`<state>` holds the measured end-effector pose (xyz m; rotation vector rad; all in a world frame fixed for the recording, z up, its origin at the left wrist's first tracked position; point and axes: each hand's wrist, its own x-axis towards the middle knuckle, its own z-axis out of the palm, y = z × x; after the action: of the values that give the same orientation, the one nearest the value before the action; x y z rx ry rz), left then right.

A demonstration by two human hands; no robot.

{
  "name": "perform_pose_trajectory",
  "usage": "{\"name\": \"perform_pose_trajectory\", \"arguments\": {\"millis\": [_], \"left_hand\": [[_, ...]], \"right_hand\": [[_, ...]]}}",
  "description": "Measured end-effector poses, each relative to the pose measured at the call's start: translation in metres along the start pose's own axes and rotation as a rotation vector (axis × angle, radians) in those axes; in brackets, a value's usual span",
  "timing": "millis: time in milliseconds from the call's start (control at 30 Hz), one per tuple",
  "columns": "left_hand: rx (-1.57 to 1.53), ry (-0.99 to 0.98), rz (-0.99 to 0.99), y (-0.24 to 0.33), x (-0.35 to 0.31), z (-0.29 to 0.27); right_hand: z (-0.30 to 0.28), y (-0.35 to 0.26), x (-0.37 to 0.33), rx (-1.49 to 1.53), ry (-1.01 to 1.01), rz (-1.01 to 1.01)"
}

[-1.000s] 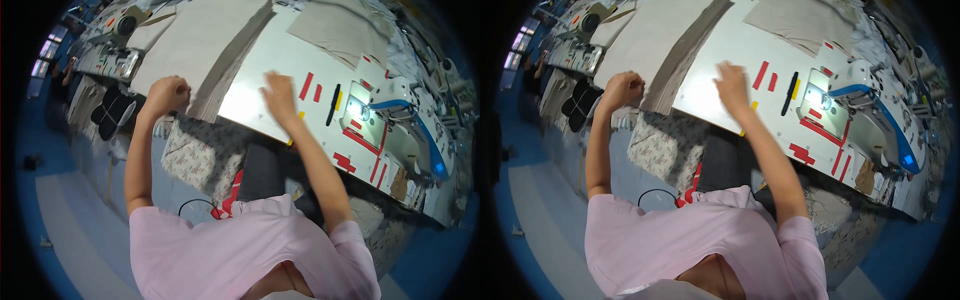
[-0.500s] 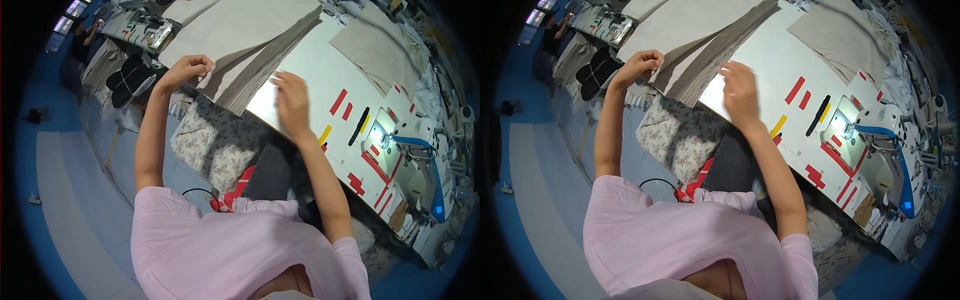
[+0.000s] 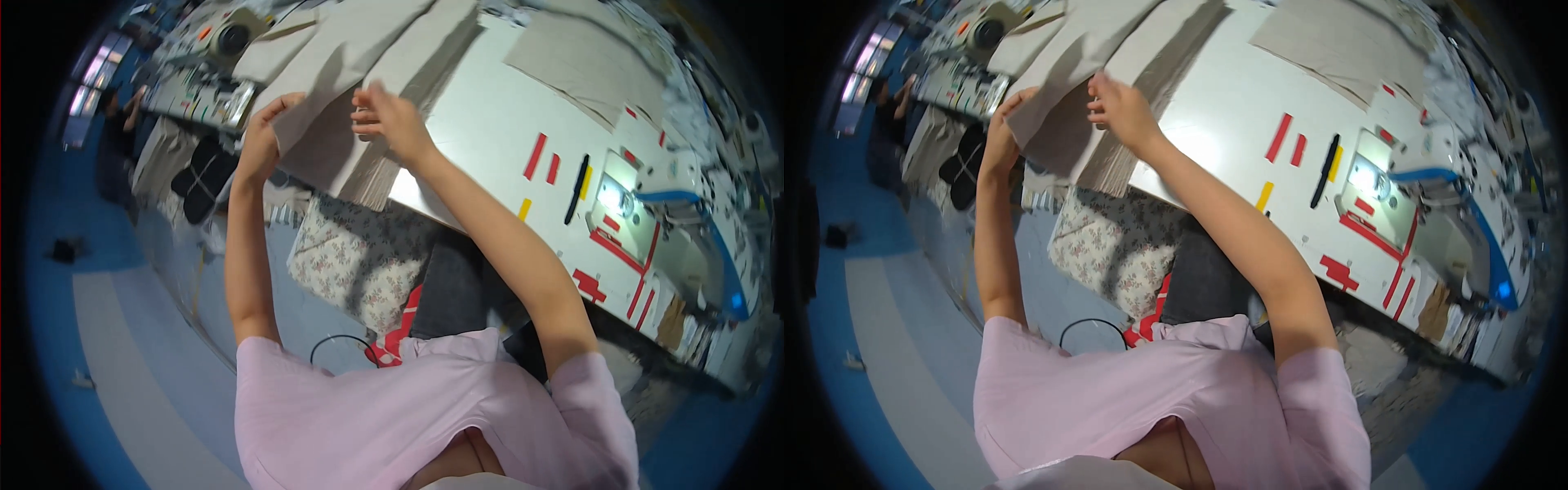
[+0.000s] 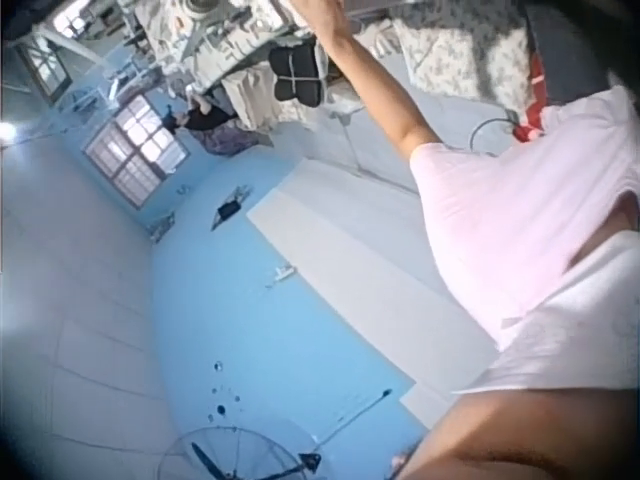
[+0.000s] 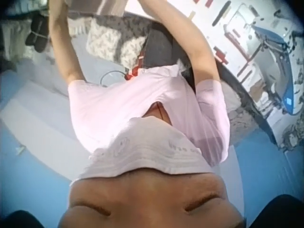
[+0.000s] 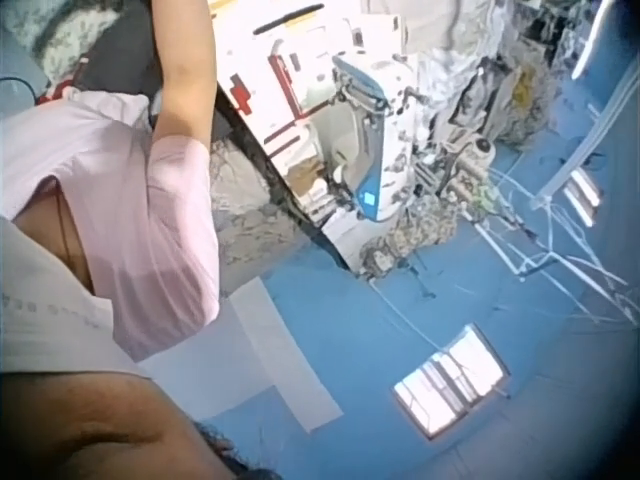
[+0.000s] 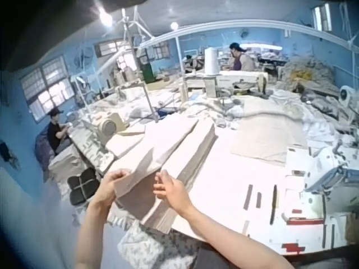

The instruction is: Operating an industrial sewing machine to stitch together pieces of light beige fabric.

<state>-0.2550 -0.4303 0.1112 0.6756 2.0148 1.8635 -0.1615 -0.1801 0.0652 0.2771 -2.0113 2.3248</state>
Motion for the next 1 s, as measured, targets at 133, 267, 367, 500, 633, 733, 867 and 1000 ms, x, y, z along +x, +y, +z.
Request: {"name": "perform_pose_trajectory", "arguments": {"millis": [133, 267, 367, 500, 633, 733, 867, 1000], "left_hand": [[0.456, -0.382, 0.128, 0.057, 0.01, 0.104], [0.405, -0.647, 0.029, 0.043, 0.002, 0.21], [0.361, -0.703, 0.217, 0.008, -0.028, 0.278], [0.231, -0.818, 0.049, -0.019, -0.052, 0.339], [0.163, -0.762, 0.048, -0.043, -0.084, 0.365], [0.264, -0.582, -0.005, -0.047, -0.095, 0.376], [0.212, -0.49, -0.159, -0.049, -0.098, 0.371], [0.161, -0.47, -0.316, -0.041, -0.106, 0.369]], "right_hand": [[-0.072, -0.018, 0.027, 0.973, 0.131, 0.21], [-0.14, -0.016, -0.01, 0.866, 0.065, 0.221], [-0.171, -0.021, -0.061, 0.677, 0.166, 0.349], [-0.221, 0.003, -0.147, 0.275, 0.536, 0.221], [-0.22, -0.007, -0.209, -0.201, 0.772, 0.373], [-0.211, -0.026, -0.245, -0.284, 0.934, 0.269], [-0.182, -0.049, -0.321, -0.567, 0.821, 0.496], [-0.122, -0.05, -0.365, -0.085, 0.717, 0.621]]}}
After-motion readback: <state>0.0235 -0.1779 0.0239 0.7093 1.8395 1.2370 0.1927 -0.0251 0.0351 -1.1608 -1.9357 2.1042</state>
